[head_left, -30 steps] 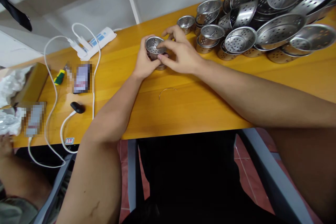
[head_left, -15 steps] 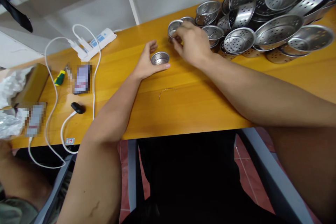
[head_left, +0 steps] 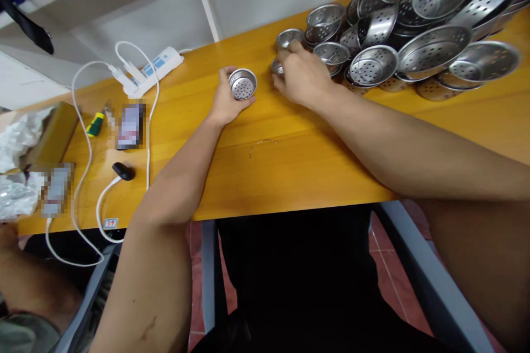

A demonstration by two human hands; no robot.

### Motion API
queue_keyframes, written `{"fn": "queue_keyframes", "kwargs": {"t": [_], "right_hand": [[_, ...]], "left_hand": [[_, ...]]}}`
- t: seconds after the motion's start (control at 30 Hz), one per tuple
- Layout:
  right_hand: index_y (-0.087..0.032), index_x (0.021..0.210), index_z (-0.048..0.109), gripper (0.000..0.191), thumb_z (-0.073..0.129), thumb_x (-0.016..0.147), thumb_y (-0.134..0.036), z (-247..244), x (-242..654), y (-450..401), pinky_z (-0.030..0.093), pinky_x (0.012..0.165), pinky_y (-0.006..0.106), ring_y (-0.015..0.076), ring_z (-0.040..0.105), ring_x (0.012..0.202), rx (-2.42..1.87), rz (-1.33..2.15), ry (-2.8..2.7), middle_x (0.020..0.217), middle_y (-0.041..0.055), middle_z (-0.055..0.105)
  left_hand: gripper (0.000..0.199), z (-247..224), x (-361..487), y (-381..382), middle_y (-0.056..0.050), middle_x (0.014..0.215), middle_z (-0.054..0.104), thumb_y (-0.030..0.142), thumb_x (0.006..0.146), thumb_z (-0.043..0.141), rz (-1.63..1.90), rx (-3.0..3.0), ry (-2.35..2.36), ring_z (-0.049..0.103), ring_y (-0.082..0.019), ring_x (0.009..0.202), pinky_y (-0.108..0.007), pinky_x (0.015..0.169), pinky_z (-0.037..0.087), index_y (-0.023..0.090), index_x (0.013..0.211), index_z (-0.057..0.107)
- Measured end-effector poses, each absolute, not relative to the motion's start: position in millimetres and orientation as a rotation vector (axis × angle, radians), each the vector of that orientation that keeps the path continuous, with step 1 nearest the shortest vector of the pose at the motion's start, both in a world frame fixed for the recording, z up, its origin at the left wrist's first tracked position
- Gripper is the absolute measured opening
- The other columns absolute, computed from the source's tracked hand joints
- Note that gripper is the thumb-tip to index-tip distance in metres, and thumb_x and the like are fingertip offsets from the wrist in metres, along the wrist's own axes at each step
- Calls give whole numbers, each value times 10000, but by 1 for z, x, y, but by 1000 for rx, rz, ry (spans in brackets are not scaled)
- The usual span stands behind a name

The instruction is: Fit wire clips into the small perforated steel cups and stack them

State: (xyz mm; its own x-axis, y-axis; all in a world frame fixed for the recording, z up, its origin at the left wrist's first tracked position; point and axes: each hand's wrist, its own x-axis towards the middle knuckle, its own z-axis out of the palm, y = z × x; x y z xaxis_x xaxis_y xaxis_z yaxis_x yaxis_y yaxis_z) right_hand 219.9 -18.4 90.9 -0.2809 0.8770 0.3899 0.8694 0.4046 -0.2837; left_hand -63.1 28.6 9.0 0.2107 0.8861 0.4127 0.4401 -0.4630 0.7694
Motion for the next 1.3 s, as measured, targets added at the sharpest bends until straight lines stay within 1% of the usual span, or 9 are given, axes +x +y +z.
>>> {"fn": "queue_keyframes", "kwargs": {"t": [0.07, 0.1, 0.2, 0.27, 0.6, 0.83, 0.93, 1.13, 1.3], "right_hand": [[-201, 1236, 851, 158, 751, 1119, -233, 115, 214, -37, 564, 862, 476, 403, 761, 1062, -1463, 67, -2283, 1360, 210, 822], [-191, 1164, 851, 118, 758, 1092, -181, 127, 210, -47, 552, 864, 455, 388, 770, 1053, -1402, 146, -2394, 1250, 184, 846], [-215, 1065, 844, 104, 841, 1052, -111, 153, 197, -79, 491, 790, 361, 262, 755, 894, -1008, 629, -2828, 1030, 39, 854], [-219, 1048, 853, 102, 875, 1056, -119, 156, 188, -95, 443, 747, 339, 232, 729, 836, -916, 727, -3015, 980, 7, 842], [-165, 1045, 857, 89, 802, 1075, -102, 154, 163, -121, 398, 670, 416, 326, 767, 854, -1132, 374, -3236, 1040, 167, 857], [-208, 794, 658, 337, 904, 960, -47, 144, 164, -122, 465, 722, 413, 343, 775, 854, -1062, 324, -3175, 856, 115, 788], [-190, 832, 694, 298, 925, 993, -91, 143, 164, -121, 468, 728, 392, 328, 780, 870, -1041, 287, -3213, 874, 108, 799], [-146, 1077, 864, 58, 842, 1100, -195, 144, 173, -113, 387, 698, 395, 313, 776, 912, -992, 264, -3271, 1126, 160, 872], [-178, 985, 774, 125, 845, 1028, -83, 130, 183, -89, 395, 702, 351, 222, 657, 785, -999, 541, -3010, 928, 42, 792]], "left_hand": [[1043, 6, -64, 32, -128, 1572, 686, 456, 700, 1185, 1194, 1993, 1236, 725, -372, 1524, -645, 1426, 552, 333, 1448, 469], [1044, 5, -64, 33, -127, 1549, 691, 452, 700, 1184, 1183, 2000, 1233, 728, -372, 1513, -639, 1422, 552, 329, 1443, 461], [1035, 4, -64, 33, -122, 1509, 705, 460, 705, 1178, 1153, 2027, 1210, 726, -378, 1511, -628, 1427, 537, 323, 1430, 452], [1025, 3, -64, 33, -115, 1516, 700, 498, 721, 1169, 1163, 2029, 1207, 713, -381, 1533, -629, 1446, 511, 327, 1431, 450], [1039, -3, -66, 35, -109, 1496, 706, 477, 713, 1184, 1138, 2023, 1207, 723, -373, 1468, -645, 1413, 531, 332, 1459, 476], [968, 1, -64, 31, -104, 1506, 704, 524, 783, 1151, 1146, 2023, 1206, 692, -386, 1564, -662, 1461, 498, 332, 1472, 498], [975, 4, -63, 29, -107, 1517, 704, 506, 770, 1162, 1146, 2027, 1209, 699, -384, 1561, -652, 1457, 507, 327, 1469, 506], [962, 6, -61, 29, -85, 1476, 724, 476, 733, 1174, 1157, 2049, 1217, 738, -368, 1484, -642, 1408, 551, 325, 1438, 536], [915, 8, -61, 29, -68, 1453, 744, 499, 757, 1167, 1179, 2059, 1209, 740, -357, 1479, -632, 1406, 553, 325, 1435, 578]]}}
